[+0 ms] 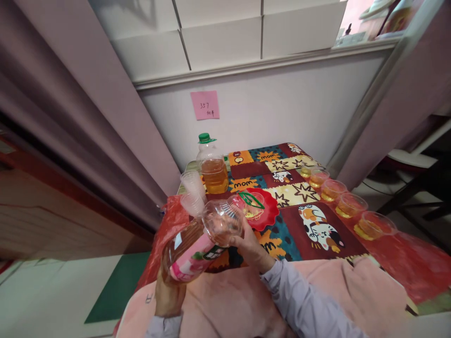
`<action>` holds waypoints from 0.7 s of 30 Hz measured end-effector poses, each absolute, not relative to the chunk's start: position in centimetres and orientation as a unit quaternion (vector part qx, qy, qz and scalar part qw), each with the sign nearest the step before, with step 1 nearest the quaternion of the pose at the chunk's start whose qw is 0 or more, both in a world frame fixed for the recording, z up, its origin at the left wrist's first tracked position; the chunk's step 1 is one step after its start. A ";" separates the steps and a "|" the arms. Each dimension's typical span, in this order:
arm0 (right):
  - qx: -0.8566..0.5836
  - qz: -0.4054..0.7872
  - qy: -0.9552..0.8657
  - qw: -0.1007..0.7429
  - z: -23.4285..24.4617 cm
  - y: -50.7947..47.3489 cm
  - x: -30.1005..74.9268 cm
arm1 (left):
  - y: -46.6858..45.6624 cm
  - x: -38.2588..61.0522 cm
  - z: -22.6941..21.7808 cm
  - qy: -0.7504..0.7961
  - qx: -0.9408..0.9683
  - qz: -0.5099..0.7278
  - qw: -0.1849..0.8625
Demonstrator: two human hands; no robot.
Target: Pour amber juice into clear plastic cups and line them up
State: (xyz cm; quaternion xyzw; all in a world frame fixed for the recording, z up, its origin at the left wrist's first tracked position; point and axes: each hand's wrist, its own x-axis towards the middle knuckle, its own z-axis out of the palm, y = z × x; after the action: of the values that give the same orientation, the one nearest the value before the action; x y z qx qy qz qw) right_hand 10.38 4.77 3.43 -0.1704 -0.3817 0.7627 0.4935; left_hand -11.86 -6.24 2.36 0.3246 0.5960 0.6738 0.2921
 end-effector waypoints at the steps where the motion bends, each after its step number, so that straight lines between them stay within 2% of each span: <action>1: -0.177 0.759 -0.379 0.499 3.4 4.8 10.3 | -6.2 -11.9 2.4 0.591 0.305 0.682 0.305; 4: -0.192 0.750 -0.366 0.517 3.3 4.7 10.0 | -6.1 -11.6 3.0 0.583 0.306 0.675 0.334; 10: -0.188 0.770 -0.341 0.506 3.2 4.6 9.7 | -5.9 -10.8 4.4 0.579 0.328 0.682 0.302; 21: -0.208 0.784 -0.329 0.484 2.0 4.7 9.8 | -5.7 -9.4 6.2 0.569 0.321 0.692 0.309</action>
State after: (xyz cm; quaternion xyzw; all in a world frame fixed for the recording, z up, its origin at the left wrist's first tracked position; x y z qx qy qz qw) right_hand 9.76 4.72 1.99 -0.2081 -0.3290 0.7837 0.4841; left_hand -9.45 -5.67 6.21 0.3208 0.5685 0.6915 0.3093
